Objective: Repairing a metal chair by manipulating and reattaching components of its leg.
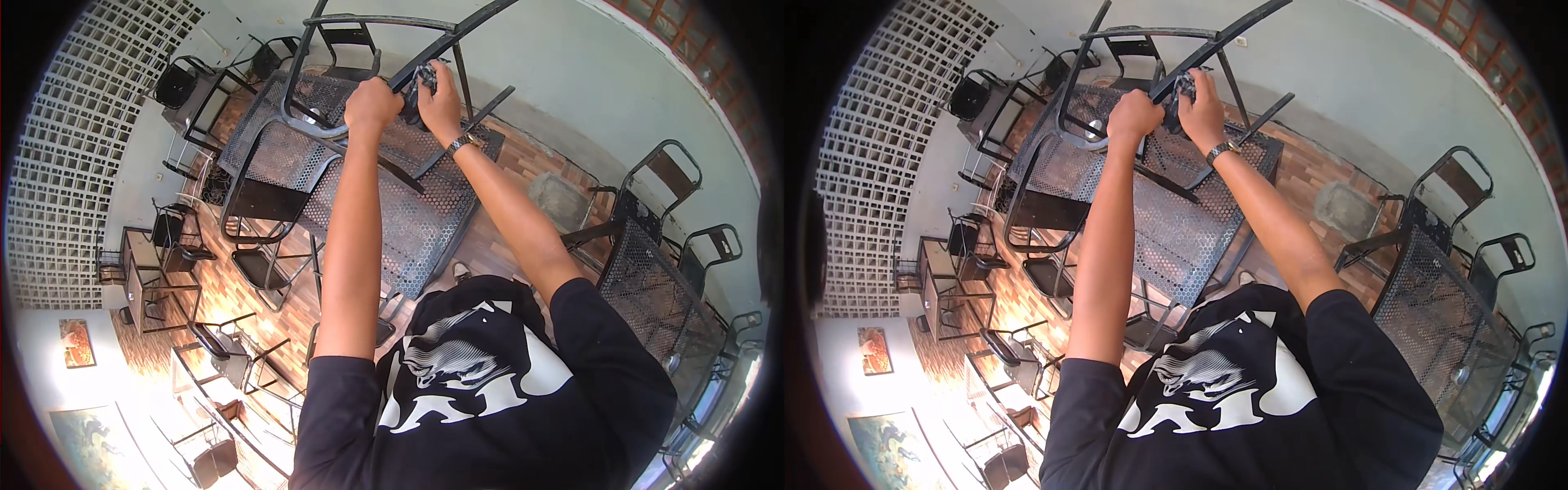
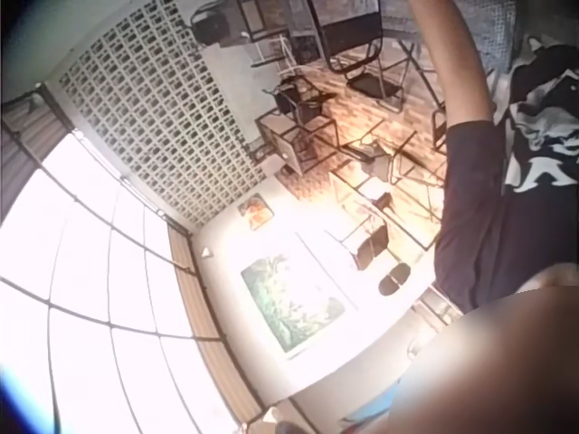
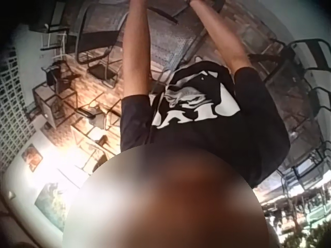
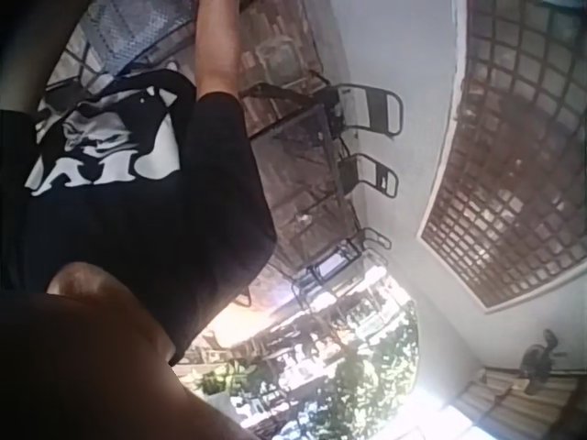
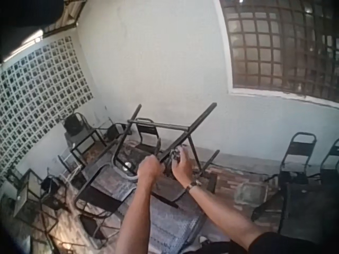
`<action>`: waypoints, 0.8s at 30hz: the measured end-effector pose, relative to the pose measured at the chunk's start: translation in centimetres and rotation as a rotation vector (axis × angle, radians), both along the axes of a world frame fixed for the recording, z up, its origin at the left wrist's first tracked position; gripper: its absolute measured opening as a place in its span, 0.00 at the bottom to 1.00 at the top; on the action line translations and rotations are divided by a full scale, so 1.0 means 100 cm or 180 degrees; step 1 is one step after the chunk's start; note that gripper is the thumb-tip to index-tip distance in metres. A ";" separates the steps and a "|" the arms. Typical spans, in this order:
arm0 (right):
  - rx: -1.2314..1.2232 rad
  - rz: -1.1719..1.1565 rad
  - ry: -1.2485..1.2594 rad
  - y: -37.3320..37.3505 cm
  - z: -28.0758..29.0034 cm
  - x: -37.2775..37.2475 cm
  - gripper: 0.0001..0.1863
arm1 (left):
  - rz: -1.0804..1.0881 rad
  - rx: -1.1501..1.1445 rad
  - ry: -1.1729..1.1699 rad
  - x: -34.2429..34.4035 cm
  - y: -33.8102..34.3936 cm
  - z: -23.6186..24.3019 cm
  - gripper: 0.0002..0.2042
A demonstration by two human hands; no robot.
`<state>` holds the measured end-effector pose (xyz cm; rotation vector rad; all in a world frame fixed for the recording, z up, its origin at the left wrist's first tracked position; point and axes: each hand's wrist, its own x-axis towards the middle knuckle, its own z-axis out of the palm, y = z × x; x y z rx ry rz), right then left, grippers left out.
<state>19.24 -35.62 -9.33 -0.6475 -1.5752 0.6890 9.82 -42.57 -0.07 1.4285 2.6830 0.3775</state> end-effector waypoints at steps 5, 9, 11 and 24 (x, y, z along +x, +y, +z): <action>0.0191 -0.0070 -0.0158 -0.013 0.004 -0.001 0.20 | 0.0042 -0.0020 0.0031 -0.002 0.000 0.000 0.15; -0.0096 -0.0216 0.0089 -0.005 0.000 -0.001 0.20 | 0.0027 -0.0017 0.0017 0.004 0.001 0.003 0.15; -0.0288 -0.0318 0.0220 -0.004 0.004 -0.007 0.20 | 0.0055 -0.0013 0.0042 0.000 0.001 0.001 0.15; 0.0171 0.0089 -0.0295 -0.022 -0.001 -0.001 0.21 | 0.0012 -0.0005 -0.0044 -0.004 0.001 -0.003 0.17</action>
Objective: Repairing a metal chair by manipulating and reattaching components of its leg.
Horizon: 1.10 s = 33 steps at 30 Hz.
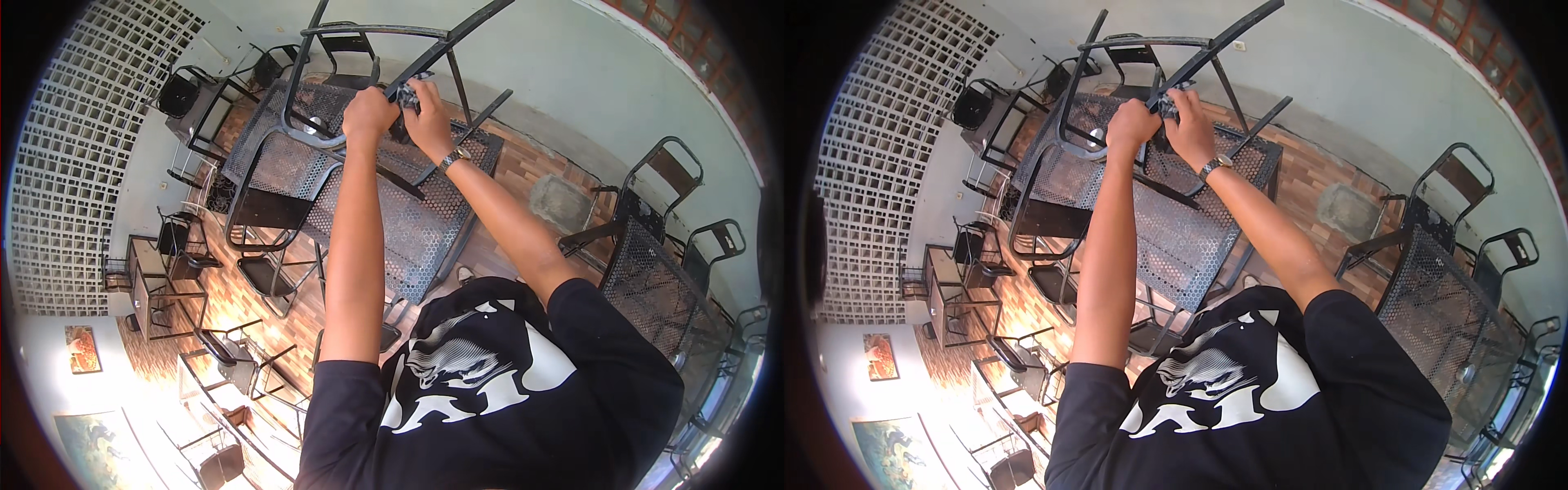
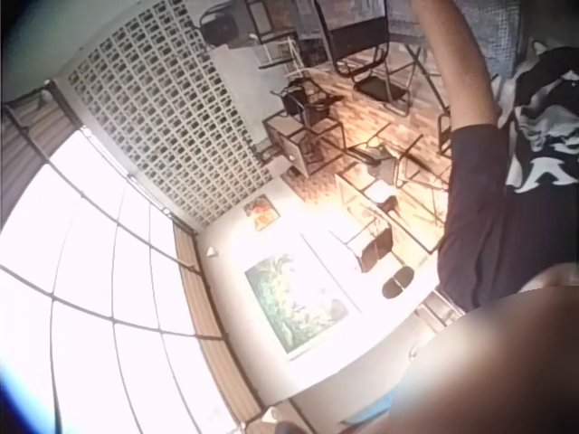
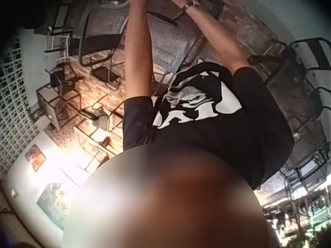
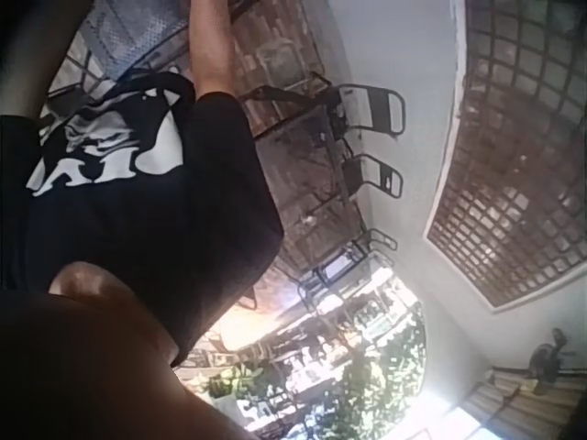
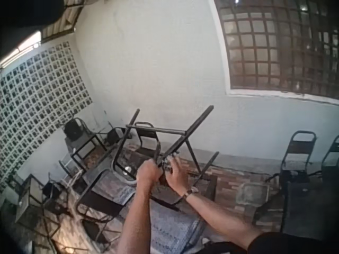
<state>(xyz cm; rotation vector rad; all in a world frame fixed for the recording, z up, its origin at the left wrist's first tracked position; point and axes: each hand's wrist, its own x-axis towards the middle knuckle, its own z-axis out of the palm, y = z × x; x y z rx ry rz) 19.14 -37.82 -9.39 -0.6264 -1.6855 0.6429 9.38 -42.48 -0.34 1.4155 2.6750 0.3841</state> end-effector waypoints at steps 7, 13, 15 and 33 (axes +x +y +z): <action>-0.0299 -0.0288 0.0335 0.004 0.005 -0.004 0.22 | 0.0024 -0.0038 0.0221 0.004 0.001 0.002 0.15; 0.0001 -0.0019 -0.0271 -0.004 0.005 0.005 0.22 | -0.0147 0.0136 0.0524 0.006 -0.002 -0.001 0.15; -0.0209 -0.0428 0.0011 -0.010 0.006 -0.003 0.23 | -0.0143 0.0133 0.0560 0.004 -0.002 -0.004 0.15; -0.0359 -0.0511 -0.0084 -0.024 0.016 -0.004 0.21 | -0.0595 0.0291 0.0660 -0.036 -0.057 -0.020 0.17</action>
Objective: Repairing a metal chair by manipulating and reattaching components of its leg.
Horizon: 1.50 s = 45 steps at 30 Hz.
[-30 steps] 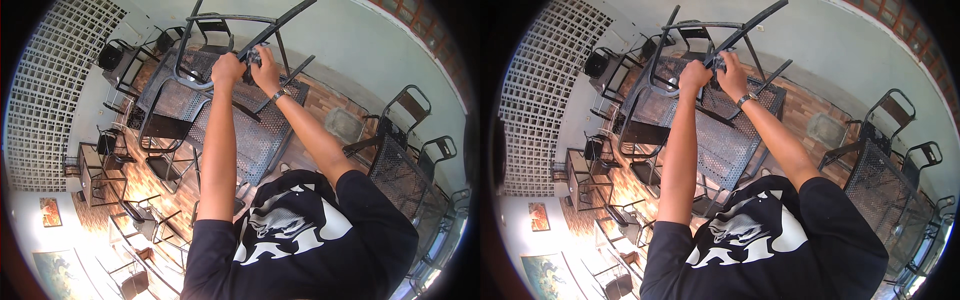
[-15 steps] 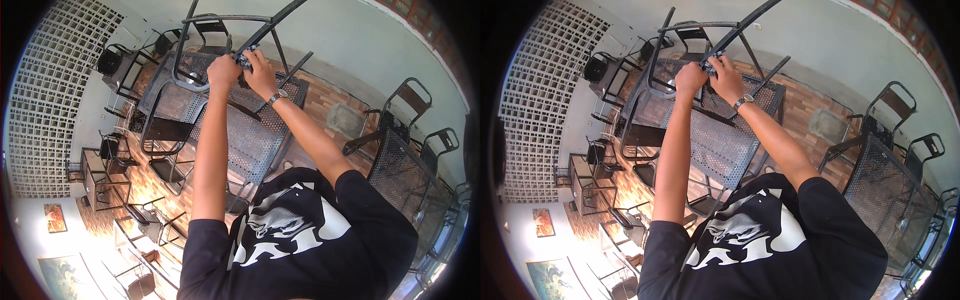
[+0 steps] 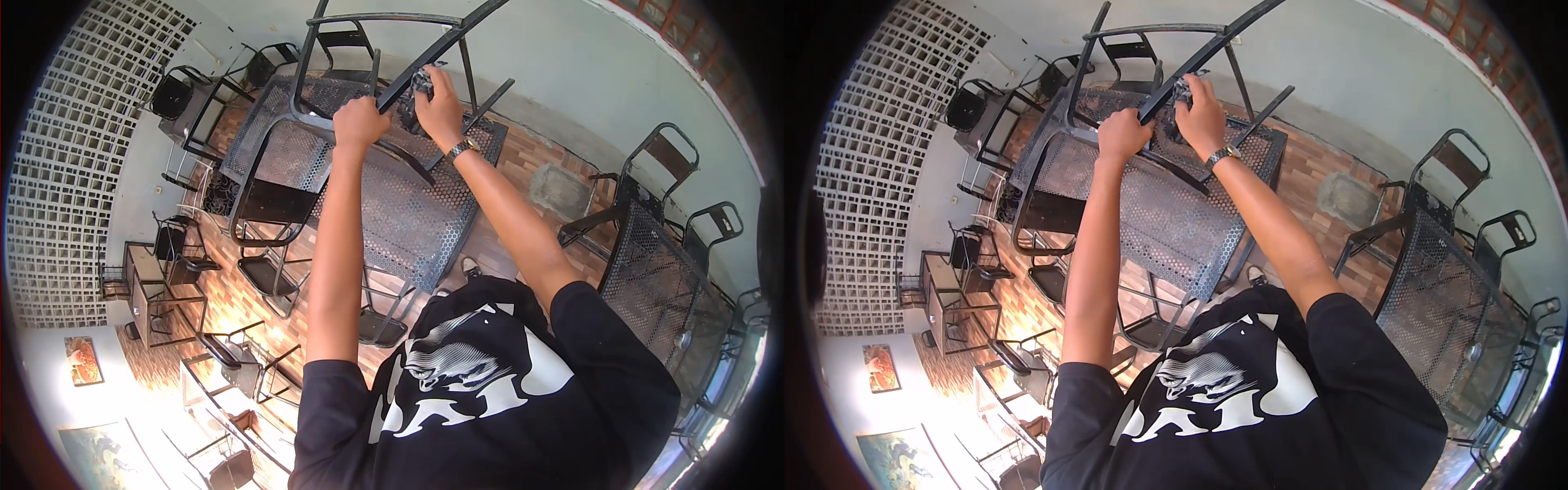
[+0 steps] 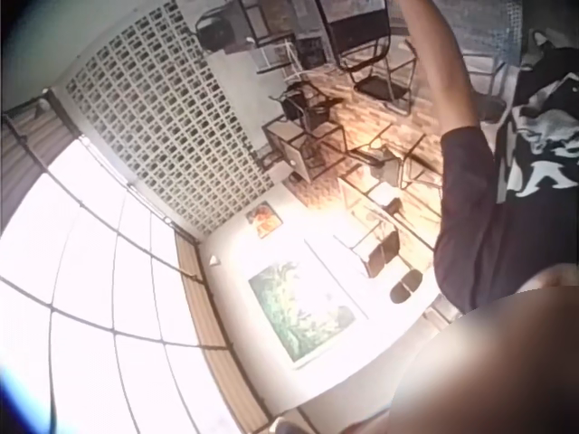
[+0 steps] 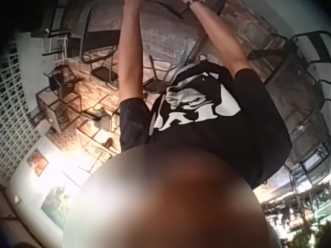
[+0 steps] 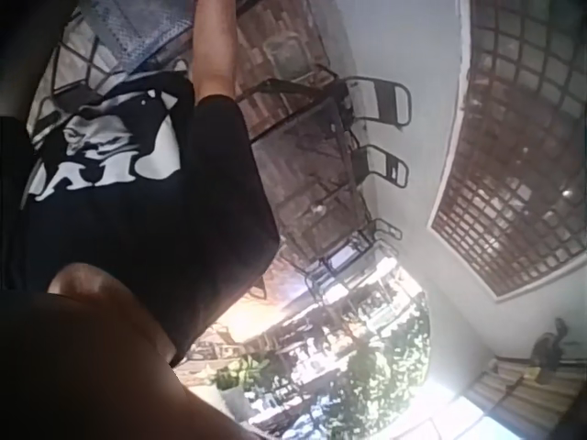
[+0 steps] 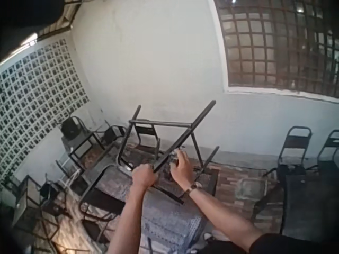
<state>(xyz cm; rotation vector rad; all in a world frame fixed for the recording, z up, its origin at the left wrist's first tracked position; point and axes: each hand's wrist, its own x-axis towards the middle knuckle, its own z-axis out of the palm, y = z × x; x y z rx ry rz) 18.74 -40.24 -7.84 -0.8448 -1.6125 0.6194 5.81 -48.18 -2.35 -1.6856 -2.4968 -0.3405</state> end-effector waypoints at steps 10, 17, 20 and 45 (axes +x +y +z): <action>-0.0346 -0.0032 0.0237 -0.021 -0.002 -0.019 0.19 | 0.0017 -0.0062 -0.0014 0.003 0.007 0.003 0.16; -0.1039 -0.0004 0.0714 0.000 0.011 -0.018 0.17 | -0.0273 0.0091 -0.0014 0.002 0.010 -0.001 0.15; -0.1041 -0.0002 0.0348 -0.020 0.008 -0.028 0.20 | -0.0227 -0.0088 -0.0041 -0.005 0.010 -0.002 0.13; 0.0333 -0.0518 -0.0110 0.034 0.038 0.021 0.19 | -0.0335 -0.0035 -0.0163 -0.004 0.009 0.000 0.14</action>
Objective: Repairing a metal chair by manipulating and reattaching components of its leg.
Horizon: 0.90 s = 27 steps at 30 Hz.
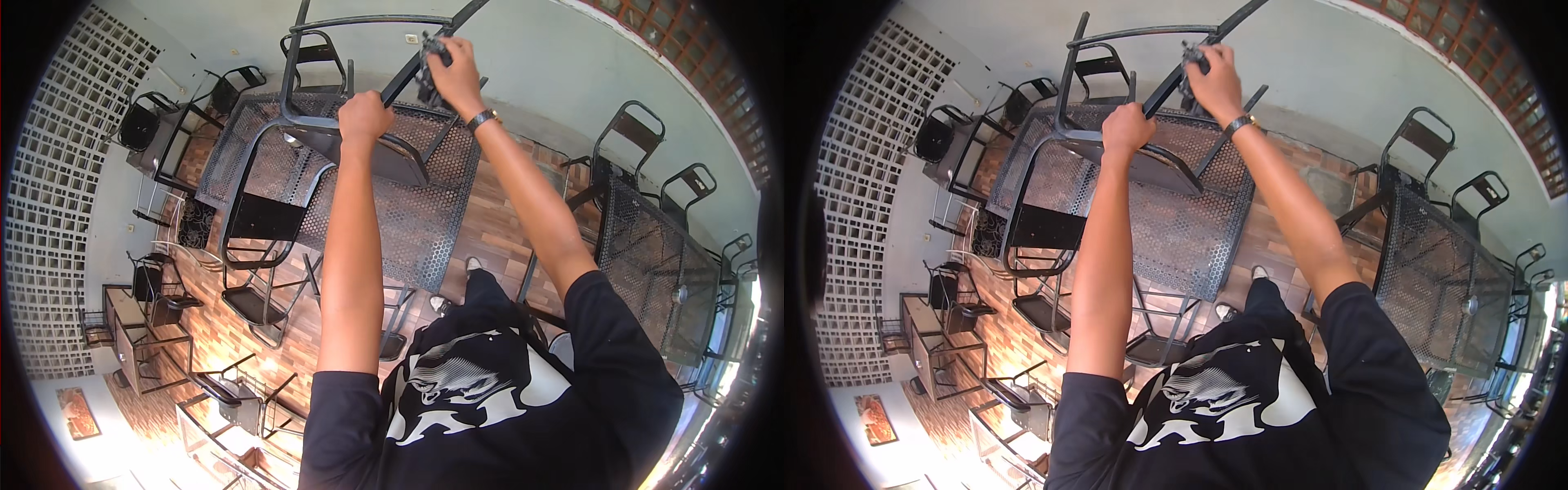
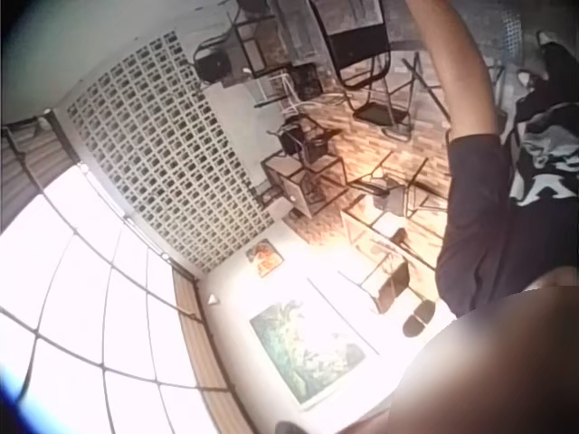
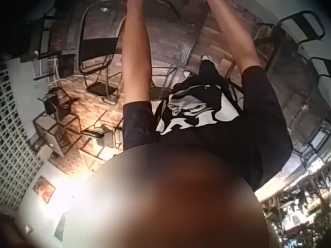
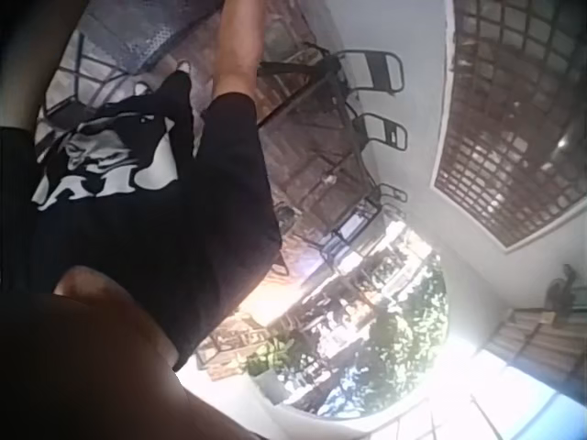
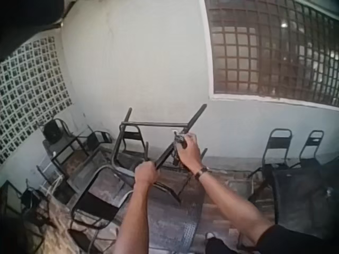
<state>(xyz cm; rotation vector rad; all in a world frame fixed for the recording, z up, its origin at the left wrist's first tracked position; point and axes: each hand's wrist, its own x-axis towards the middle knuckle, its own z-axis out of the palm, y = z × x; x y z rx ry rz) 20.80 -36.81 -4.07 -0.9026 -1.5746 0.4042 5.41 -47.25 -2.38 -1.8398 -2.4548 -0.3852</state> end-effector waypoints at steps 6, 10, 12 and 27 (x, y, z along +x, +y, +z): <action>0.0689 0.0158 -0.1764 0.059 0.045 0.031 0.16 | 0.0133 0.0037 -0.0096 0.006 -0.004 0.002 0.16; 0.0909 0.0599 -0.2200 0.081 0.033 0.031 0.15 | 0.0183 -0.0103 -0.0175 0.006 -0.005 0.006 0.18; 0.0527 0.0453 -0.2098 0.082 0.031 0.032 0.15 | 0.0017 0.0156 -0.0459 0.011 -0.006 0.011 0.20; 0.0662 0.0916 -0.1865 0.076 0.019 0.031 0.18 | 0.1180 -0.0347 -0.0620 0.031 0.024 0.017 0.19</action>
